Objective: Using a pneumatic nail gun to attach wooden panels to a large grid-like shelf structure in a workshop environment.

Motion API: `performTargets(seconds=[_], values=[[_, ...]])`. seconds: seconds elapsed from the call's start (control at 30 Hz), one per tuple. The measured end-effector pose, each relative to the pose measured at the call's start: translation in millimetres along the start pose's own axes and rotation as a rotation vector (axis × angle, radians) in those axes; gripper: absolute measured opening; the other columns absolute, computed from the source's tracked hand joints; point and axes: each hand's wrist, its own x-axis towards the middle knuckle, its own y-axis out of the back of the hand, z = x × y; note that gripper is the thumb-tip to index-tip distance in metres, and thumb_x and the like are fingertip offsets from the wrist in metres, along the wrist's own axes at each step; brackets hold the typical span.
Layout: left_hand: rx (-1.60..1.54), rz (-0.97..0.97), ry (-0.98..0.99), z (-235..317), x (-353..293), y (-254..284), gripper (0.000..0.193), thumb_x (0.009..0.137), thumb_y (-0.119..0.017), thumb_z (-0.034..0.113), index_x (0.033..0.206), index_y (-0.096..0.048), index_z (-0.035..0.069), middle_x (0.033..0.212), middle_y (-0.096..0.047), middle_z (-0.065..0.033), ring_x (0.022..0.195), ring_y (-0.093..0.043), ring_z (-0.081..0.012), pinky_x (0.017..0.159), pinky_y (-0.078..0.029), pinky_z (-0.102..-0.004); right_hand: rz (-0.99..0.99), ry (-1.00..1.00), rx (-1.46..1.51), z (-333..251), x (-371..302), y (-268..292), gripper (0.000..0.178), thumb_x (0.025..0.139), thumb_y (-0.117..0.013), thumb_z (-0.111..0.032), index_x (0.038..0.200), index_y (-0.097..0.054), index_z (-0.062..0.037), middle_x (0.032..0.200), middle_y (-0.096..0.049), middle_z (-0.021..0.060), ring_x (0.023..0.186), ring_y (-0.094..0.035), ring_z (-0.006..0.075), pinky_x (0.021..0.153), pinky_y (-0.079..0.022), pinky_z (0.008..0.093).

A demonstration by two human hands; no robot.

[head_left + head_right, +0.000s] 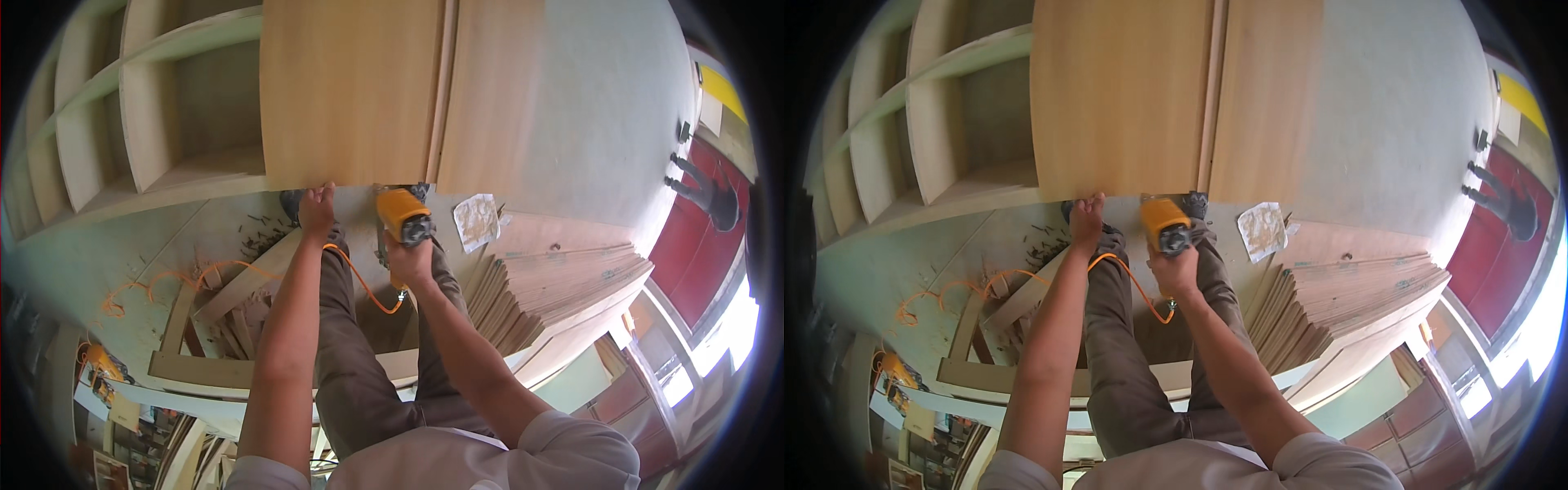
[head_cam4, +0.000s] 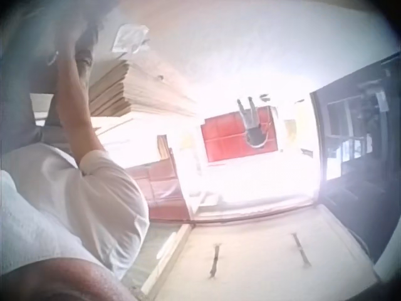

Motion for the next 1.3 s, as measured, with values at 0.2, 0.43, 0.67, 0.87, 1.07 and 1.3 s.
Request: performTargets(seconds=[0.2,0.43,0.67,0.87,1.07,1.3], values=[[0.073,-0.063,0.196,-12,-4,-38,0.045,0.097,-0.062,0.038,0.108,-0.067,-0.005,0.104,-0.074,-0.0152,0.102,-0.069,-0.0239,0.088,-0.049,-0.0338,0.064,-0.091,0.062,23,12,33,0.013,0.082,-0.062,-0.006,0.094,-0.06,-0.002,0.074,-0.058,0.0007,0.061,-0.057,0.0104,0.052,-0.046,0.0294],[-0.215,-0.11,0.202,3,-15,-80,0.041,0.1,-0.062,0.032,0.12,-0.062,-0.003,0.115,-0.07,-0.0124,0.107,-0.064,-0.0183,0.095,-0.046,-0.0316,-0.014,-0.301,0.059,13,21,49,0.019,0.087,-0.064,-0.01,0.103,-0.064,0.001,0.082,-0.069,0.0081,0.077,-0.067,0.0167,0.071,-0.052,0.0332],[0.007,-0.086,0.301,28,-16,-86,0.041,0.099,-0.063,0.03,0.124,-0.059,-0.003,0.119,-0.067,-0.0141,0.11,-0.063,-0.0213,0.096,-0.046,-0.0332,0.061,-0.174,0.058,26,21,50,0.02,0.085,-0.068,-0.011,0.101,-0.065,0.0011,0.082,-0.071,0.0104,0.077,-0.07,0.0204,0.071,-0.054,0.0343],[0.021,-0.061,0.251,18,-18,-97,0.047,0.097,-0.065,0.035,0.124,-0.059,-0.004,0.122,-0.066,-0.017,0.112,-0.063,-0.0251,0.095,-0.047,-0.0352,0.081,-0.098,-0.265,31,24,55,0.019,0.081,-0.071,-0.015,0.092,-0.067,-0.0002,0.082,-0.071,0.0158,0.081,-0.072,0.0317,0.072,-0.055,0.0397],[0.36,0.115,0.264,-39,-4,-73,0.063,0.098,-0.055,0.054,0.12,-0.06,-0.005,0.115,-0.065,-0.0226,0.109,-0.062,-0.0344,0.096,-0.046,-0.0418,-0.036,-0.139,-0.232,12,37,52,0.025,0.08,-0.07,-0.015,0.097,-0.065,0.0019,0.084,-0.071,0.0207,0.082,-0.071,0.0384,0.071,-0.055,0.0422],[0.207,-0.614,0.638,-44,-147,-76,0.086,0.095,-0.028,0.076,0.107,-0.067,0.001,0.102,-0.068,-0.0215,0.103,-0.064,-0.0305,0.093,-0.046,-0.041,0.091,-0.405,0.616,-31,59,130,0.01,0.085,-0.061,-0.007,0.078,-0.06,0.0007,0.062,-0.061,0.0094,0.051,-0.06,0.0184,0.049,-0.048,0.0307]])
